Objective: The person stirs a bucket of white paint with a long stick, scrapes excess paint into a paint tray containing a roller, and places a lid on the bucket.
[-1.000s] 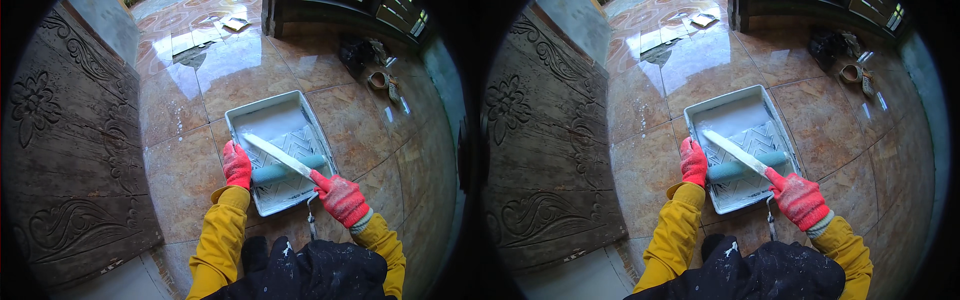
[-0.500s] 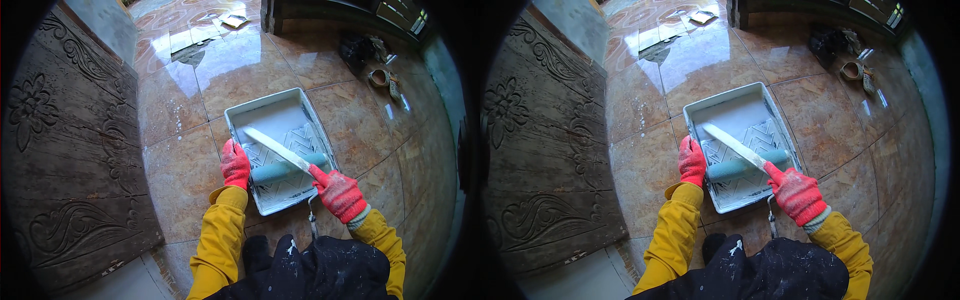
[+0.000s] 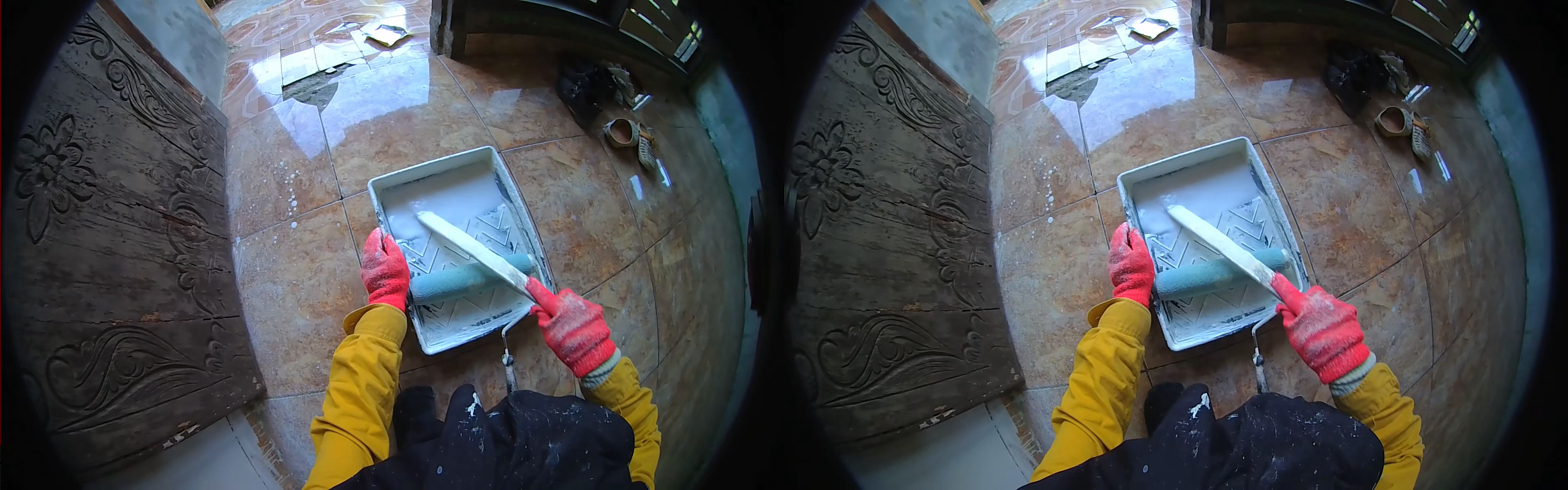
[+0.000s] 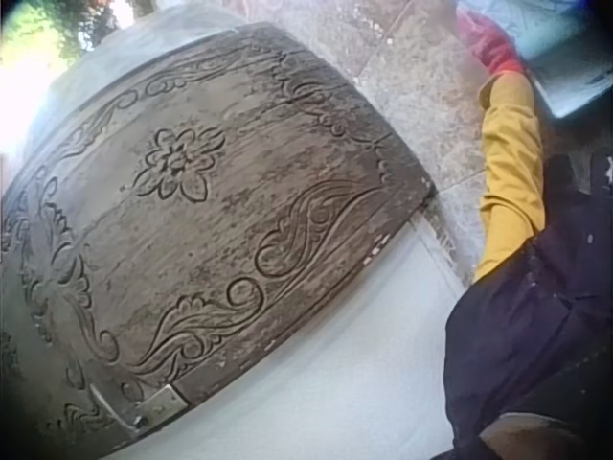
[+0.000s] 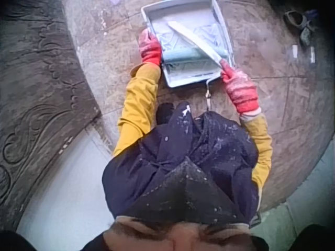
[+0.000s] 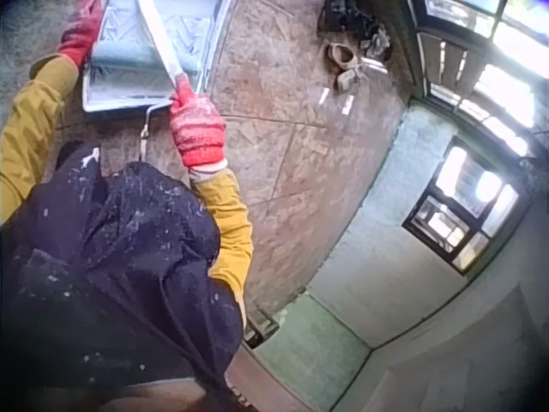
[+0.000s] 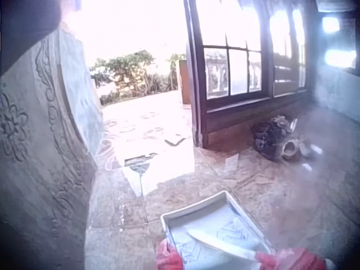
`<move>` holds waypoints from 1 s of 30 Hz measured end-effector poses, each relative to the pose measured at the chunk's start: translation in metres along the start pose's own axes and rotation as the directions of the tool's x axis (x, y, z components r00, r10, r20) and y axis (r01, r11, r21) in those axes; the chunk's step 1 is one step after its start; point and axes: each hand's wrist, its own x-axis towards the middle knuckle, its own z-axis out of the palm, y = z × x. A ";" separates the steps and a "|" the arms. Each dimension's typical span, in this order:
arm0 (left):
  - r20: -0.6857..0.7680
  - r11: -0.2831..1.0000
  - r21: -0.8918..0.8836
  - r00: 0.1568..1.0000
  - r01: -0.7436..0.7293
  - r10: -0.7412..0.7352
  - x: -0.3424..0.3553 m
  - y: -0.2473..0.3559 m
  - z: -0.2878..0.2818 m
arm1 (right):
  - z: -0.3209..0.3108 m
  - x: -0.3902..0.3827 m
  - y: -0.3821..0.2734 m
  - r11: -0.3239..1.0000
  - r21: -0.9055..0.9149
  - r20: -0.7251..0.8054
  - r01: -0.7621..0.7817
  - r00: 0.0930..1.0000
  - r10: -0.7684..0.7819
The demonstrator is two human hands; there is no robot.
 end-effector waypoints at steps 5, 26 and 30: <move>0.004 1.000 -0.025 1.000 0.007 -0.007 0.000 0.006 0.002 | 0.010 0.010 0.004 0.999 0.047 -0.050 0.022 0.999 -0.020; -0.007 1.000 -0.016 1.000 -0.003 0.003 -0.002 0.002 -0.001 | 0.007 -0.010 0.030 0.982 -0.071 -0.037 -0.172 0.985 0.170; 0.018 1.000 -0.016 1.000 0.015 -0.015 -0.003 0.012 0.000 | -0.001 -0.028 0.038 0.980 -0.071 -0.079 -0.184 0.981 0.179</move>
